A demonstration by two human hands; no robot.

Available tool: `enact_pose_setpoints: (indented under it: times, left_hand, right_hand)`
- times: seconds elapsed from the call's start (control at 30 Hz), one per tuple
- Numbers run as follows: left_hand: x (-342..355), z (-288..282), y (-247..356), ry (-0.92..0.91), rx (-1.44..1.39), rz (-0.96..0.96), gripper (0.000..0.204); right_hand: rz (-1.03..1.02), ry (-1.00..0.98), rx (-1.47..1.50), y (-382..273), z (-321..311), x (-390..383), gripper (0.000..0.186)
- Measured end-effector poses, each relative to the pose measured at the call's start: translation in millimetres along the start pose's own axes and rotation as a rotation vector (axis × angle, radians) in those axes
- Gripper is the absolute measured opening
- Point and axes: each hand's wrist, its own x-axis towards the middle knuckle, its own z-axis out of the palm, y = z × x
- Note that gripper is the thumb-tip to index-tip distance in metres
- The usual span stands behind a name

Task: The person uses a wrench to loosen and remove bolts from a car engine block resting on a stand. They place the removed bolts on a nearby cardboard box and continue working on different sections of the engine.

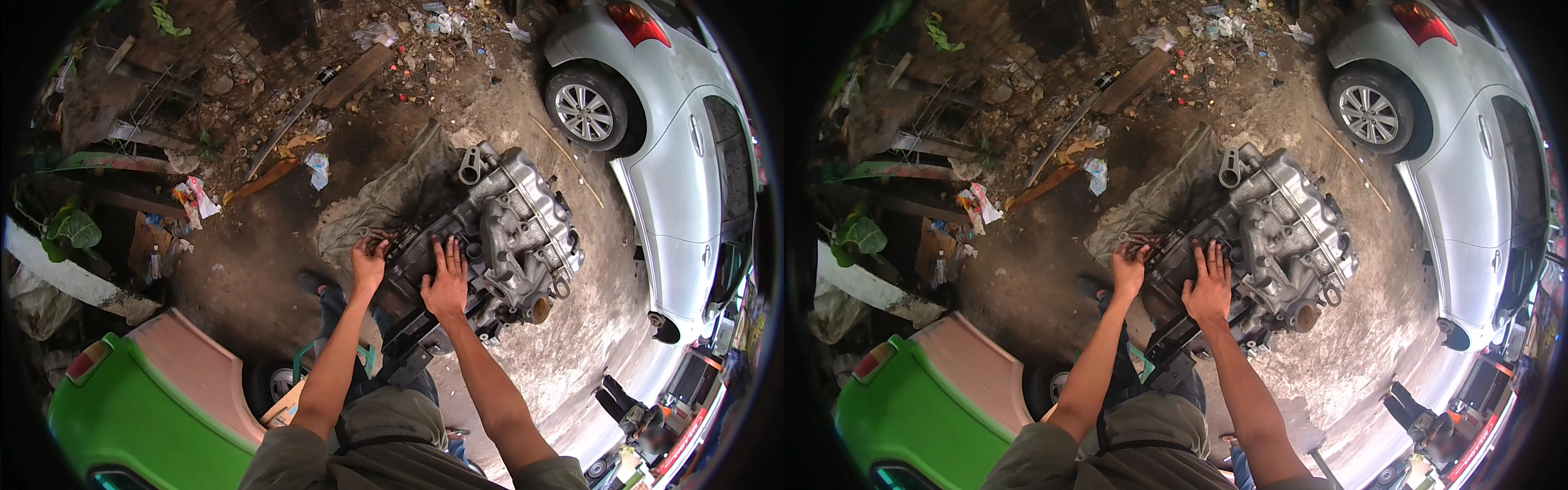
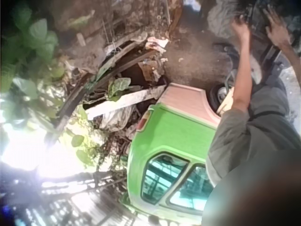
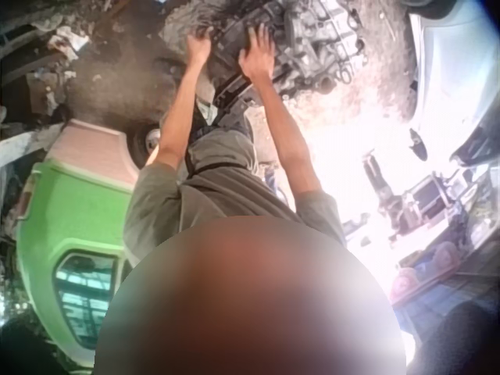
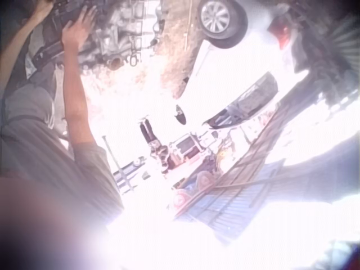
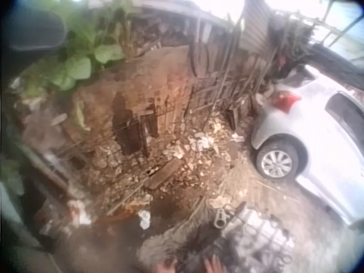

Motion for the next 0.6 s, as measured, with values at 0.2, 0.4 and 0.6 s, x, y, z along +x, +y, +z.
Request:
enact_pose_setpoints:
  times: [0.2,0.4,0.6]
  left_hand:
    - [3.1,-9.8,15.4,-0.218,0.279,0.132,0.024]
    - [4.4,-9.6,24.8,-0.341,0.462,0.310,0.027]
    - [34.4,2.9,44.0,-0.425,0.682,0.163,0.026]
  right_hand:
    - [-0.009,0.001,-0.006,0.9,0.7,-0.3,0.085]
    - [-0.020,-0.004,0.007,0.0,-1.0,0.1,0.087]
    - [-0.029,0.014,0.017,-2.1,-3.5,-0.5,0.087]
